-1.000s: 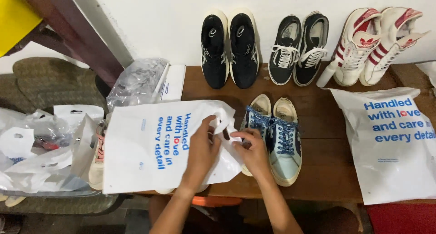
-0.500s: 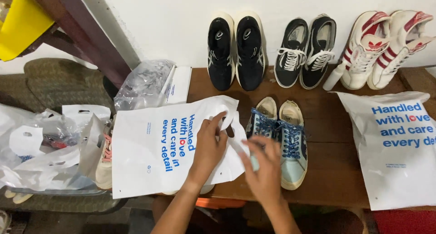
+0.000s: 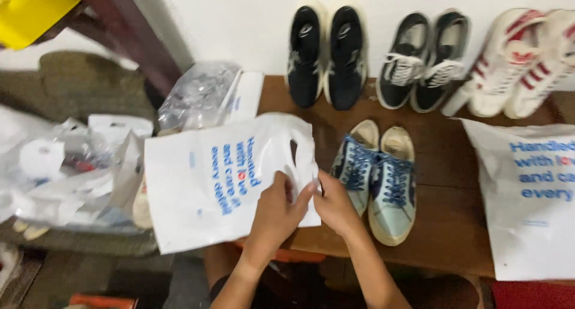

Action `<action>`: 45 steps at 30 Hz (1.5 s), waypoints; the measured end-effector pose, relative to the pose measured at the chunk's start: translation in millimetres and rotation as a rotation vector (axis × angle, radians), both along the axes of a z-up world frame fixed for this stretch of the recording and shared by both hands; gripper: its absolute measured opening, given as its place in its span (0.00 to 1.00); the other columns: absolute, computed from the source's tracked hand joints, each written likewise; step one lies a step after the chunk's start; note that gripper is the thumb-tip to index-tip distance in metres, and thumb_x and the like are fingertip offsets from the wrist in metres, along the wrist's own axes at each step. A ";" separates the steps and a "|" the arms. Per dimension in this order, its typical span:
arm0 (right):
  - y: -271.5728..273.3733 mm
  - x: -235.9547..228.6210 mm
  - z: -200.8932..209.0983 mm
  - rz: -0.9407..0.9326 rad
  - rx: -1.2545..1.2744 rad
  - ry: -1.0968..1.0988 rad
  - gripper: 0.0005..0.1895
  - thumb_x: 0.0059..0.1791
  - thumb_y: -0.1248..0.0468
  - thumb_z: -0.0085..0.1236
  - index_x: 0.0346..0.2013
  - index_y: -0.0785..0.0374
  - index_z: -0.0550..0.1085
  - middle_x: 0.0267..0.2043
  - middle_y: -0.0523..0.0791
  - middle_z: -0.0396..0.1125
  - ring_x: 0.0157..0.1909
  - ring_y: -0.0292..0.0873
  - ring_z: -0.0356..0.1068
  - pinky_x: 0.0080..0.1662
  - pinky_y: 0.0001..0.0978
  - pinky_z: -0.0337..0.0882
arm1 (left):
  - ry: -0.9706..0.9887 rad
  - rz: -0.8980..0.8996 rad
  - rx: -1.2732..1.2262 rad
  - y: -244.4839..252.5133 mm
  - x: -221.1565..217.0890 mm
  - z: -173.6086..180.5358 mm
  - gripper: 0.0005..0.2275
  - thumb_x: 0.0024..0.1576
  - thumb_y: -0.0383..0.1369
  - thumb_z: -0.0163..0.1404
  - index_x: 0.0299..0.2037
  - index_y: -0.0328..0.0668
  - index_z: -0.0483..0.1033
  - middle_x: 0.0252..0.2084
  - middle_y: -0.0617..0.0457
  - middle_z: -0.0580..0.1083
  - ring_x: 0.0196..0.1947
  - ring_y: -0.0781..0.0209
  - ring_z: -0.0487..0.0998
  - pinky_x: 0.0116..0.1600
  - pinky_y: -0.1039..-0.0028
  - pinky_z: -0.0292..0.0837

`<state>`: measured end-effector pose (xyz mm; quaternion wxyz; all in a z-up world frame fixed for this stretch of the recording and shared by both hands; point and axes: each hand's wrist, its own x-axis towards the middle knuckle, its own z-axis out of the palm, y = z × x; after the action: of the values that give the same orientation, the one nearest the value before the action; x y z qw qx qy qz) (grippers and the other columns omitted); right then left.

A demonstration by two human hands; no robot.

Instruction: The person places two pairs of sneakers into white plastic shipping bags on a wooden table. First, a pair of dark grey sneakers is placed into a bag and the bag is folded closed. Then, a pair of light blue sneakers is placed into a second bag and folded. Several other pairs of shoes remain on the table throughout the process.

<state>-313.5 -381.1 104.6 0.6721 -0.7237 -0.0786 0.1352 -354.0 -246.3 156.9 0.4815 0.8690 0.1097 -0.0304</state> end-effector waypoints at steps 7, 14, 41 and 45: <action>29.4 -11.5 25.5 -0.061 -0.052 0.120 0.28 0.58 0.57 0.45 0.68 0.74 0.65 0.61 0.60 0.67 0.64 0.54 0.66 0.64 0.54 0.65 | 0.010 0.107 0.050 20.5 -1.8 -18.8 0.21 0.66 0.36 0.37 0.57 0.22 0.72 0.45 0.29 0.79 0.44 0.40 0.84 0.46 0.61 0.81; 37.3 -4.9 -7.7 -0.226 0.010 -0.023 0.21 0.60 0.55 0.45 0.39 0.67 0.79 0.33 0.45 0.71 0.40 0.40 0.67 0.48 0.37 0.71 | 0.006 0.145 -0.175 -12.0 4.8 -19.0 0.26 0.67 0.39 0.37 0.66 0.16 0.62 0.53 0.22 0.75 0.54 0.38 0.81 0.53 0.54 0.78; -25.0 6.4 -6.4 -0.155 0.026 -0.527 0.31 0.54 0.68 0.50 0.71 0.69 0.54 0.59 0.57 0.60 0.56 0.51 0.67 0.55 0.46 0.67 | -0.370 -0.103 -0.186 33.6 8.8 -12.5 0.13 0.63 0.24 0.39 0.55 0.37 0.72 0.33 0.34 0.76 0.19 0.53 0.81 0.23 0.70 0.80; -40.0 15.9 0.2 0.121 -0.292 -1.124 0.24 0.42 0.76 0.50 0.51 0.57 0.77 0.66 0.51 0.63 0.74 0.64 0.53 0.67 0.64 0.53 | -0.301 -0.335 -0.283 40.8 20.6 6.0 0.15 0.59 0.21 0.39 0.48 0.35 0.81 0.34 0.37 0.75 0.25 0.50 0.82 0.29 0.65 0.85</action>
<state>-297.6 -421.1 104.8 0.4118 -0.7638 -0.4447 -0.2220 -333.3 -205.5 162.9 0.5975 0.7938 -0.1137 0.0049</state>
